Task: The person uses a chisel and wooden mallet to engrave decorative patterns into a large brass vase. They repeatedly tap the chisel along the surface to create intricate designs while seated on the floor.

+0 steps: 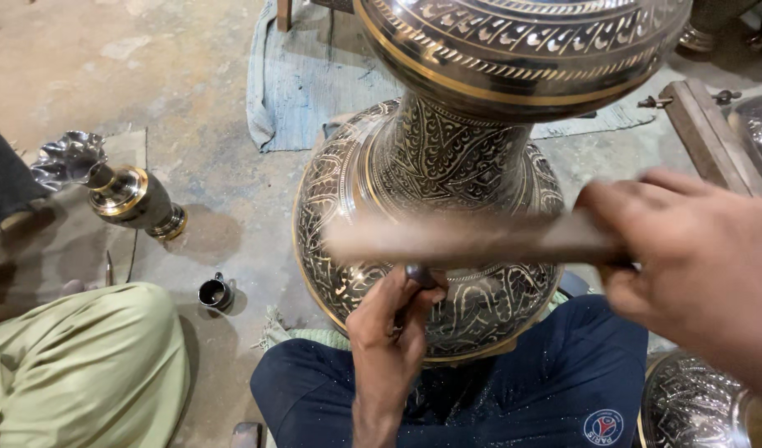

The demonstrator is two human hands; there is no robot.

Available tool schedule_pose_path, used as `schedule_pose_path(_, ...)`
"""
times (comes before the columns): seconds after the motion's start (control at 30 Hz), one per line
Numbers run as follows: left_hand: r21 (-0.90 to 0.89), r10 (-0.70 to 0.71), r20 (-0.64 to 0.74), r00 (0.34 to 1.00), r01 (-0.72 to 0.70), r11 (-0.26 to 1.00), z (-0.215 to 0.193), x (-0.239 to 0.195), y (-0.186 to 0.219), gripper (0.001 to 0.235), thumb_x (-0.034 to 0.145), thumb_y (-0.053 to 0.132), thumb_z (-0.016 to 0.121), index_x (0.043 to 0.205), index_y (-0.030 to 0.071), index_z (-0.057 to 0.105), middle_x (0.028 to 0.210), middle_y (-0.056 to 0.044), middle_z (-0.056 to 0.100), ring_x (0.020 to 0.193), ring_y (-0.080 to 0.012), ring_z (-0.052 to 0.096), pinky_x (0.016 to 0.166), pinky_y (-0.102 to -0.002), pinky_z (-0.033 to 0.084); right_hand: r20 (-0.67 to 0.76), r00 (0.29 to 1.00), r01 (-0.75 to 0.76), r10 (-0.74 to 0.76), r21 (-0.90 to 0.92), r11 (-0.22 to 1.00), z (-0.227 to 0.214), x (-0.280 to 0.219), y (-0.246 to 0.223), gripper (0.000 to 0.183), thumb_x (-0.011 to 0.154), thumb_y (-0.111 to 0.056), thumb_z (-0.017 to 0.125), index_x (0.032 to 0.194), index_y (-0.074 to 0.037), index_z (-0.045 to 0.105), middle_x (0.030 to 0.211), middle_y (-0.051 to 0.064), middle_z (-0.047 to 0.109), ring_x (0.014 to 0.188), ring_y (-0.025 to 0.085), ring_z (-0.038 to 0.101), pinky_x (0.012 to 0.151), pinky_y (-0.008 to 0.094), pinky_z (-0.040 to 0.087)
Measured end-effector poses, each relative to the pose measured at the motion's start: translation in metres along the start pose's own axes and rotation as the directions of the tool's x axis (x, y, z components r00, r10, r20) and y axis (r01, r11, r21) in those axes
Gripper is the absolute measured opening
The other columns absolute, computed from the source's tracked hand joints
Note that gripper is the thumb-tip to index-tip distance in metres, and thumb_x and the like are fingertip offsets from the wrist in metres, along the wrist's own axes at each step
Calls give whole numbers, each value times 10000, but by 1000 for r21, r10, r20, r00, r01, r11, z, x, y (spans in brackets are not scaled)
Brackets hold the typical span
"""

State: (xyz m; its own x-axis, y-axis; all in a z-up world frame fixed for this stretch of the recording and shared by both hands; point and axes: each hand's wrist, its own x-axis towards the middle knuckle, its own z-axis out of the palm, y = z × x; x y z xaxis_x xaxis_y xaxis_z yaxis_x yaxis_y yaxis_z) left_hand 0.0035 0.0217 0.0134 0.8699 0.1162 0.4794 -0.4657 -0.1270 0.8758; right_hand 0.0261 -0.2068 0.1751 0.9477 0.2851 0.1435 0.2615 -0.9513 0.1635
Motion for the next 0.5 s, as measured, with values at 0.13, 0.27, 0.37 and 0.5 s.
schedule_pose_path(0.13,63,-11,10,1000,10,998,-4,1,2,238,844,-89,703,1054,15,746,916,-77,783,788,-152,764,667,-284,617,43,998,-42,44,-35,999,-2,-2,-2,405,737,-240,816,1110,-137,697,859,7,729,807,157,731,748,308,585)
schedule_pose_path(0.27,108,-8,46,999,3,994,-7,3,-1,186,866,-58,749,1027,34,753,894,-73,790,761,-146,772,647,-272,607,-139,982,127,-130,-33,991,-6,-2,-7,379,633,-117,774,1004,-119,694,887,13,736,876,223,723,755,368,565)
schedule_pose_path(0.37,62,-45,90,995,40,997,-8,4,-1,204,884,-63,724,1062,33,747,930,-79,798,789,-151,783,671,-266,634,163,975,-142,150,-64,988,-8,-4,-7,407,722,-159,788,1115,-193,691,903,-32,728,785,140,739,751,298,584)
schedule_pose_path(0.5,94,68,67,995,-74,993,-11,6,0,198,854,-71,738,1035,8,728,927,-107,777,793,-170,770,662,-302,609,-69,998,17,-15,25,1000,-1,-8,-3,357,690,-121,754,1040,-138,686,877,9,731,847,166,725,763,317,574)
